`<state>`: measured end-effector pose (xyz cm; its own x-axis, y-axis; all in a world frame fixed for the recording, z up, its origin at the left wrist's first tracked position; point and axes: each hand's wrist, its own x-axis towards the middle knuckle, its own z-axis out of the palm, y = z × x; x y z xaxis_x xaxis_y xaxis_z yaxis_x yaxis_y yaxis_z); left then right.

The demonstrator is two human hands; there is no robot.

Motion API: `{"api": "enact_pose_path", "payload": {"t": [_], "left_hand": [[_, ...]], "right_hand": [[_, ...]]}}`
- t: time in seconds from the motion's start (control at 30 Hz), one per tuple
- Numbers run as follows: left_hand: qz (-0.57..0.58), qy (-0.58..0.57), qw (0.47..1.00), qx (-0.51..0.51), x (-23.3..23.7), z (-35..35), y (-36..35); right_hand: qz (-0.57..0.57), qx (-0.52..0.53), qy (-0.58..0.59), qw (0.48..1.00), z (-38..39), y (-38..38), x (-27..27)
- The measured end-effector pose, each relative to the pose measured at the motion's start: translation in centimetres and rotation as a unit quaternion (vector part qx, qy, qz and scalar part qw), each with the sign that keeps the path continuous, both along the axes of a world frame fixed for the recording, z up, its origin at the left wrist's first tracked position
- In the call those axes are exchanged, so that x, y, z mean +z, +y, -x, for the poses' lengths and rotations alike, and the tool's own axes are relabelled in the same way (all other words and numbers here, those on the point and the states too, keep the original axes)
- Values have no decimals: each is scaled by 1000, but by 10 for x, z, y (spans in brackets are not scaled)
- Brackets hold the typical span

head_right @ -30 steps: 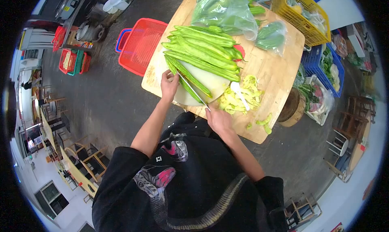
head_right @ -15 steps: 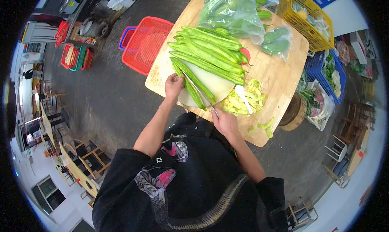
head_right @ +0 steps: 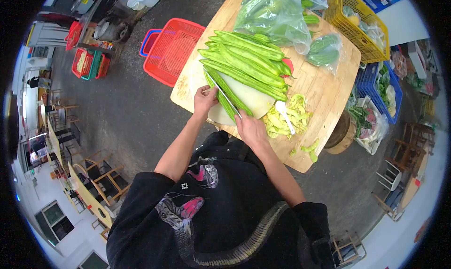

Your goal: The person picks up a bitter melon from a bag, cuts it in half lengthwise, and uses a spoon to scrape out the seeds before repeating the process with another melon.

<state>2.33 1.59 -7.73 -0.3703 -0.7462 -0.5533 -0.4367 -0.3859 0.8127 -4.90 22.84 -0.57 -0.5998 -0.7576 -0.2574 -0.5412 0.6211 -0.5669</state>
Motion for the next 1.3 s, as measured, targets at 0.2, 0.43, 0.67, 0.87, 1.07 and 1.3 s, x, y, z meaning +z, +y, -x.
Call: {"api": "enact_pose_path", "payload": {"t": [0.2,0.43,0.67,0.87,1.07,1.3], "left_hand": [[63,-37,997,-36,-5,2,6],[48,6,999,0,-21,-10,2],[27,116,991,64,-32,-25,8],[63,64,996,23,-29,-34,28],[89,-1,996,-14,-7,-46,70],[60,-2,998,13,-40,-49,68]], "right_hand": [[-47,6,-22,999,2,-29,10],[-48,-1,-27,998,13,-38,-7],[-62,-10,-39,997,8,13,17],[46,-89,-57,993,-5,70,30],[73,-229,-87,967,-11,154,0],[53,-413,28,909,7,218,-17]]}}
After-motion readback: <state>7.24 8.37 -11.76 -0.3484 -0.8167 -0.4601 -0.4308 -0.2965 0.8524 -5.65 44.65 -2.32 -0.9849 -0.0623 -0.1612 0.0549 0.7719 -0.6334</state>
